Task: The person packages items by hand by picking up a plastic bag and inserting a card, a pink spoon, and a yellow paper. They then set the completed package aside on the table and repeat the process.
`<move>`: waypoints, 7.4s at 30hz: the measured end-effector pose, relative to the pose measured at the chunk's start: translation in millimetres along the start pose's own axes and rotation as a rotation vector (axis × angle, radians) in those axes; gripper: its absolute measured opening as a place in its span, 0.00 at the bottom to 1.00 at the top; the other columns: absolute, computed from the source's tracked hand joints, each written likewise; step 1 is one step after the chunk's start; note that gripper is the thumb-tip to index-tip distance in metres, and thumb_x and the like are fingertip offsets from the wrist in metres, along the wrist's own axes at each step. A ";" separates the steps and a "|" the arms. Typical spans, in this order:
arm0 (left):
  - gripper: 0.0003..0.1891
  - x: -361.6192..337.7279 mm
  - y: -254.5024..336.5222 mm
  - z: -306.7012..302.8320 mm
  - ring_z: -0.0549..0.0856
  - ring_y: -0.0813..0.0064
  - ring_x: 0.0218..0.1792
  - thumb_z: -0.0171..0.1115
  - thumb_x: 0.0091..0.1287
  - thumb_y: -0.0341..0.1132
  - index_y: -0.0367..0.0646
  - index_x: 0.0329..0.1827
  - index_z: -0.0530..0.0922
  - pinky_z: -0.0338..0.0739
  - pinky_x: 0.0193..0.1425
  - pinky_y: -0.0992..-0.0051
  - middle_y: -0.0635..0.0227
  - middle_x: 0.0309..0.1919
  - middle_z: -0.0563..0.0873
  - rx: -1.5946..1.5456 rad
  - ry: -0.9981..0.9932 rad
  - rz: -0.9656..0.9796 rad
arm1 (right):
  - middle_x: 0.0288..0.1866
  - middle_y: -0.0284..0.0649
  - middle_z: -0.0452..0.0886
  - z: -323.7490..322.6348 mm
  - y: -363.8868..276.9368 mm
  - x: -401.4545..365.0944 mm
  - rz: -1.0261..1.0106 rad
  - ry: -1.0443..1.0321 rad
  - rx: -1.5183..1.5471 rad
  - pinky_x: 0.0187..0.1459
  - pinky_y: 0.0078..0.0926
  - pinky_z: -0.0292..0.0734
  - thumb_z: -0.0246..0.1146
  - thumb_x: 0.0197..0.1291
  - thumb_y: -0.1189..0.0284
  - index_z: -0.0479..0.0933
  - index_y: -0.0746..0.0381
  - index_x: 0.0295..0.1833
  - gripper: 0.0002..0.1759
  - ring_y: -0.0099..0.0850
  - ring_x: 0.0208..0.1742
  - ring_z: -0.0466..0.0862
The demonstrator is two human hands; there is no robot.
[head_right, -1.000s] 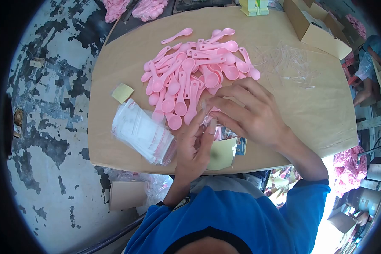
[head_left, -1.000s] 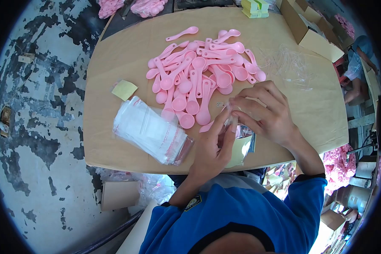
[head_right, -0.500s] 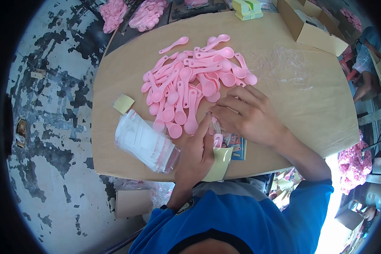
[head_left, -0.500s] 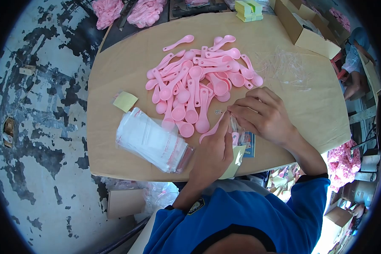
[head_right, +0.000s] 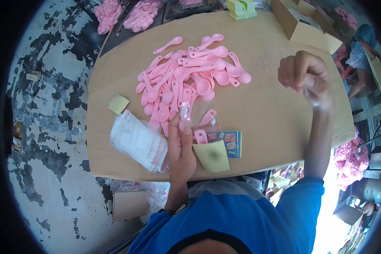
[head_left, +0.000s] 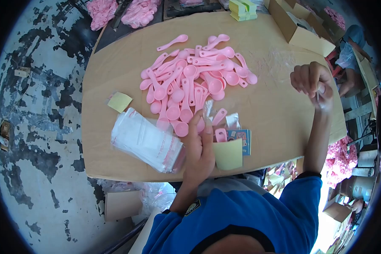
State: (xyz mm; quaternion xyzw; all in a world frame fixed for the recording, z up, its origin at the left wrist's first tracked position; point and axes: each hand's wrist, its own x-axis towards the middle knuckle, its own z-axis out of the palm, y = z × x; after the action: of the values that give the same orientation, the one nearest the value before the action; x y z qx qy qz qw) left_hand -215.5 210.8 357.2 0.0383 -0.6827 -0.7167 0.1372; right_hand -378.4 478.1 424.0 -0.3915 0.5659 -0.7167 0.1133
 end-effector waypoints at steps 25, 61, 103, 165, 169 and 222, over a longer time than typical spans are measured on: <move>0.12 3.4 -4.7 -13.4 0.82 0.83 0.42 0.57 0.73 0.30 0.30 0.53 0.77 0.76 0.47 0.83 0.65 0.43 0.85 -0.331 -0.060 -0.097 | 0.34 0.36 0.86 120.5 41.5 4.9 0.210 -0.107 -0.442 0.37 0.20 0.78 0.65 0.63 0.75 0.81 0.63 0.52 0.12 0.20 0.34 0.84; 0.11 4.0 -4.5 -25.5 0.82 0.88 0.36 0.48 0.71 0.18 0.33 0.52 0.76 0.72 0.37 0.87 0.64 0.39 0.87 -0.161 -0.196 0.178 | 0.32 0.40 0.85 111.3 44.8 4.1 -0.030 -0.203 -0.389 0.33 0.24 0.76 0.58 0.40 0.90 0.87 0.61 0.45 0.25 0.28 0.30 0.81; 0.15 -3.5 -6.9 -23.7 0.87 0.73 0.43 0.68 0.60 0.18 0.38 0.42 0.70 0.87 0.41 0.76 0.60 0.42 0.83 -0.253 -0.294 0.144 | 0.36 0.35 0.83 88.9 44.5 11.5 -0.080 -0.355 -0.824 0.43 0.34 0.77 0.61 0.42 0.87 0.80 0.60 0.28 0.10 0.36 0.42 0.82; 0.24 -26.5 183.0 -198.3 0.66 0.54 0.69 0.35 0.75 0.49 0.53 0.71 0.61 0.64 0.69 0.46 0.57 0.69 0.66 0.839 0.601 1.455 | 0.49 0.38 0.76 84.8 -52.8 38.2 -0.437 0.189 -0.990 0.40 0.28 0.74 0.54 0.64 0.67 0.70 0.59 0.57 0.17 0.28 0.40 0.77; 0.24 -31.3 183.9 -202.2 0.67 0.54 0.68 0.35 0.75 0.48 0.52 0.70 0.62 0.65 0.68 0.47 0.56 0.68 0.67 0.849 0.607 1.472 | 0.48 0.39 0.77 90.4 -49.1 41.2 -0.452 0.204 -0.975 0.39 0.26 0.73 0.55 0.63 0.70 0.71 0.60 0.55 0.15 0.27 0.39 0.78; 0.19 -10.3 26.7 -75.7 0.86 0.66 0.49 0.55 0.73 0.29 0.34 0.65 0.67 0.84 0.57 0.64 0.54 0.52 0.82 -0.645 0.164 0.023 | 0.45 0.42 0.81 135.8 21.7 45.8 0.139 -0.698 -0.961 0.47 0.31 0.76 0.62 0.63 0.63 0.77 0.63 0.53 0.17 0.36 0.46 0.81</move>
State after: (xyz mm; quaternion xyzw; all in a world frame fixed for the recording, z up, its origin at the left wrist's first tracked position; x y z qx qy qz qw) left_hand -183.5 139.2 377.3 0.0430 -0.4076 -0.8889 0.2049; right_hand -321.5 345.0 431.6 -0.5732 0.7804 -0.2003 0.1491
